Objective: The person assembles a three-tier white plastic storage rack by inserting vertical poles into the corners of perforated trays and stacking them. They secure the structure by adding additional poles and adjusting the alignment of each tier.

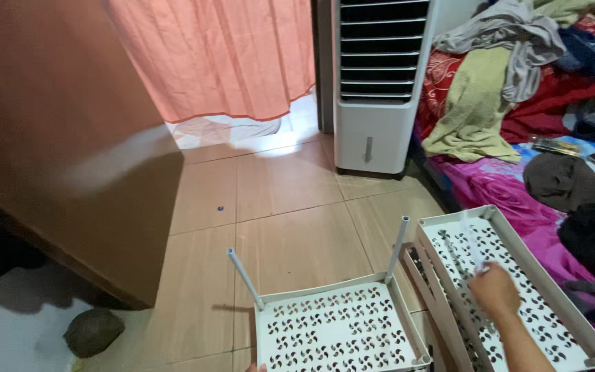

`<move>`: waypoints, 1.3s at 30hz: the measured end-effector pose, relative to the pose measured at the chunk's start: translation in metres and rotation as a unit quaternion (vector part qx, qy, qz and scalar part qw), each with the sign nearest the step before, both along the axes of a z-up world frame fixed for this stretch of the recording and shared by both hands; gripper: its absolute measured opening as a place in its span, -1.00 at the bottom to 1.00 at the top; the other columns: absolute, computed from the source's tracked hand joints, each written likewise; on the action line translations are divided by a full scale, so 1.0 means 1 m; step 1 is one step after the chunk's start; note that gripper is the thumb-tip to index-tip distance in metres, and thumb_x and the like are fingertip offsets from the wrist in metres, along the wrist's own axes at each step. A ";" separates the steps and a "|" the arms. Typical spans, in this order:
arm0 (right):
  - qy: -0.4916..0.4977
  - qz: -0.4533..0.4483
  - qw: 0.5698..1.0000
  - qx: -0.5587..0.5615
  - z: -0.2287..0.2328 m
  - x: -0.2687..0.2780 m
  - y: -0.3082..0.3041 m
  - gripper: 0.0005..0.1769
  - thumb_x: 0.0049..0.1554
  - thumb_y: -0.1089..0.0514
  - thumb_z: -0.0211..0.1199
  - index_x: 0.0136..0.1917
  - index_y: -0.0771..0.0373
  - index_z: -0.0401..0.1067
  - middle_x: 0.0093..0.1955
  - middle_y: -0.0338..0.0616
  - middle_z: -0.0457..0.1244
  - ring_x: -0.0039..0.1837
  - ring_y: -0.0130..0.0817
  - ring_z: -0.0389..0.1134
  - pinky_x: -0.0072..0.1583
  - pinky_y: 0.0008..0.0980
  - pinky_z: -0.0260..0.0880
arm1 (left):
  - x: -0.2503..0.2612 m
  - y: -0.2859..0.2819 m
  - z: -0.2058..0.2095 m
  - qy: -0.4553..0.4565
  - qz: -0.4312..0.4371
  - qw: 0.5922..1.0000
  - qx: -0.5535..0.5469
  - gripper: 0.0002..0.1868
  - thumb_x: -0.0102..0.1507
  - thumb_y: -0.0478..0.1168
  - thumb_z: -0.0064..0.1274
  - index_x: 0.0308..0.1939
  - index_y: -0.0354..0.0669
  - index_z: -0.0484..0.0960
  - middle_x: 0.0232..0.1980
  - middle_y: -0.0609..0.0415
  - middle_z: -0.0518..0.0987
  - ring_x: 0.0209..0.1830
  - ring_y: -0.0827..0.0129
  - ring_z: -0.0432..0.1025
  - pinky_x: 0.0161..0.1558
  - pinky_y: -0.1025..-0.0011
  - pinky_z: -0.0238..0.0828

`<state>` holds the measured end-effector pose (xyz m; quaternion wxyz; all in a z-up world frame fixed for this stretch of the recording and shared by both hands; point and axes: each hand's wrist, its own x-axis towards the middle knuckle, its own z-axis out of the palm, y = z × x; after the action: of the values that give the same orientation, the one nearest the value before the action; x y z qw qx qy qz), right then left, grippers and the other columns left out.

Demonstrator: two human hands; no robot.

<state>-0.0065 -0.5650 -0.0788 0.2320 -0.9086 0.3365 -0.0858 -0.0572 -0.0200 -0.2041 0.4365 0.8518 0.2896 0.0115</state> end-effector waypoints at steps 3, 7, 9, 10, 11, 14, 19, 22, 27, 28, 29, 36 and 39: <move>-0.207 0.005 0.969 0.135 0.043 -0.016 0.002 -0.62 0.36 0.12 0.11 0.35 0.37 0.29 0.15 0.18 0.37 0.14 -0.02 0.44 0.15 0.03 0.43 | -0.003 -0.009 -0.022 0.006 0.018 1.000 0.014 -0.57 0.22 -0.05 0.20 0.06 -0.25 0.65 -0.07 -0.22 0.69 -0.05 0.01 0.62 0.04 0.11 0.53; -0.354 0.139 0.848 0.370 0.067 -0.044 0.032 -0.73 0.34 0.17 0.07 0.26 0.30 0.19 0.10 0.03 0.36 0.16 -0.17 0.41 0.16 -0.09 0.47 | -0.010 -0.005 -0.036 0.015 0.048 0.996 0.077 -0.58 0.25 -0.07 0.18 0.07 -0.30 0.64 -0.07 -0.25 0.68 -0.04 -0.03 0.61 0.06 0.09 0.52; -0.299 0.191 0.825 0.440 0.057 -0.054 0.061 -0.76 0.28 0.23 0.03 0.21 0.29 0.19 0.07 0.02 0.38 0.16 -0.16 0.44 0.17 -0.09 0.50 | -0.018 0.002 -0.037 0.026 0.062 0.989 0.130 -0.59 0.27 -0.09 0.17 0.07 -0.32 0.64 -0.08 -0.27 0.67 -0.04 -0.04 0.61 0.07 0.08 0.52; -0.278 0.234 0.811 0.458 0.048 -0.057 0.079 -0.77 0.25 0.28 0.05 0.18 0.32 0.20 0.08 0.05 0.37 0.16 -0.15 0.45 0.17 -0.07 0.48 | -0.018 0.007 -0.033 0.038 0.075 0.985 0.151 -0.59 0.27 -0.10 0.17 0.07 -0.33 0.63 -0.08 -0.27 0.67 -0.04 -0.05 0.61 0.08 0.08 0.52; -0.262 0.225 0.807 0.480 0.039 -0.063 0.094 -0.77 0.25 0.29 0.04 0.19 0.33 0.21 0.08 0.08 0.37 0.15 -0.13 0.46 0.17 -0.07 0.48 | -0.018 0.008 -0.025 0.054 0.087 0.980 0.168 -0.60 0.28 -0.10 0.17 0.07 -0.34 0.63 -0.08 -0.28 0.67 -0.04 -0.06 0.60 0.09 0.07 0.51; -0.237 0.213 0.825 0.467 0.016 -0.072 0.124 -0.72 0.24 0.34 0.01 0.23 0.29 0.20 0.04 0.07 0.38 0.13 -0.14 0.49 0.18 -0.12 0.48 | -0.021 -0.008 0.013 0.021 0.086 0.985 0.149 -0.43 0.21 -0.10 0.26 0.19 -0.39 0.49 0.06 -0.25 0.58 0.05 0.03 0.55 0.16 0.14 0.47; -0.247 0.223 0.860 0.387 0.003 -0.087 0.135 -0.74 0.26 0.38 0.00 0.23 0.31 0.24 0.01 0.03 0.39 0.10 -0.21 0.50 0.21 -0.22 0.53 | -0.046 -0.118 0.081 -0.009 -0.151 0.987 0.045 0.00 0.07 -0.11 0.40 0.45 -0.35 0.17 0.46 -0.15 0.28 0.40 0.23 0.30 0.44 0.27 0.28; -0.241 0.220 0.864 0.384 0.004 -0.088 0.133 -0.72 0.24 0.39 0.00 0.23 0.30 0.25 -0.01 0.02 0.38 0.08 -0.23 0.48 0.21 -0.23 0.52 | -0.058 -0.158 0.104 0.073 -0.338 0.916 0.201 -0.32 0.25 0.13 0.19 0.41 0.14 0.39 0.57 -0.05 0.14 0.60 0.04 -0.09 0.49 -0.17 -0.26; -0.210 0.243 0.873 0.368 0.001 -0.084 0.141 -0.77 0.23 0.39 0.02 0.18 0.31 0.25 0.01 -0.04 0.37 0.12 -0.29 0.49 0.19 -0.26 0.52 | -0.036 -0.168 0.090 0.153 -0.327 0.906 0.221 -0.57 0.32 0.12 0.09 0.25 0.22 0.58 0.55 -0.07 0.16 0.62 -0.05 -0.09 0.53 -0.29 -0.38; -0.234 0.261 0.866 0.358 0.000 -0.080 0.146 -0.78 0.23 0.38 0.03 0.16 0.30 0.25 0.00 -0.04 0.38 0.11 -0.29 0.49 0.16 -0.27 0.52 | -0.030 -0.162 0.081 0.119 -0.326 0.910 0.227 -0.57 0.31 0.12 0.08 0.23 0.21 0.58 0.53 -0.05 0.18 0.60 -0.04 -0.06 0.51 -0.30 -0.36; -0.257 0.278 0.858 0.348 0.000 -0.074 0.153 -0.79 0.23 0.36 0.04 0.15 0.30 0.24 -0.02 -0.05 0.39 0.09 -0.30 0.50 0.14 -0.27 0.52 | -0.025 -0.155 0.073 0.085 -0.324 0.913 0.233 -0.58 0.30 0.12 0.08 0.22 0.21 0.59 0.52 -0.03 0.21 0.59 -0.03 -0.04 0.50 -0.30 -0.33; -0.162 0.285 0.900 0.286 0.020 -0.044 0.189 -0.85 0.22 0.26 0.16 0.08 0.26 0.40 -0.06 -0.12 0.47 0.01 -0.34 0.54 0.06 -0.32 0.49 | 0.022 -0.112 0.047 0.070 -0.331 0.911 0.237 -0.64 0.31 0.10 0.07 0.18 0.30 0.62 0.53 0.02 0.21 0.58 0.02 0.01 0.48 -0.32 -0.32; -0.199 0.299 0.889 0.283 0.019 -0.035 0.198 -0.77 0.21 0.27 0.17 0.15 0.26 0.36 -0.04 -0.10 0.46 0.05 -0.35 0.54 0.06 -0.35 0.49 | 0.031 -0.109 0.045 0.084 -0.332 0.903 0.260 -0.65 0.32 0.03 0.05 0.19 0.31 0.62 0.53 0.04 0.23 0.57 0.02 0.06 0.46 -0.35 -0.27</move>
<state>-0.0419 -0.3672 -0.0596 0.5564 -0.8257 0.0055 -0.0924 -0.0258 -0.1294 -0.1595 0.1521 0.9797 0.0125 -0.1302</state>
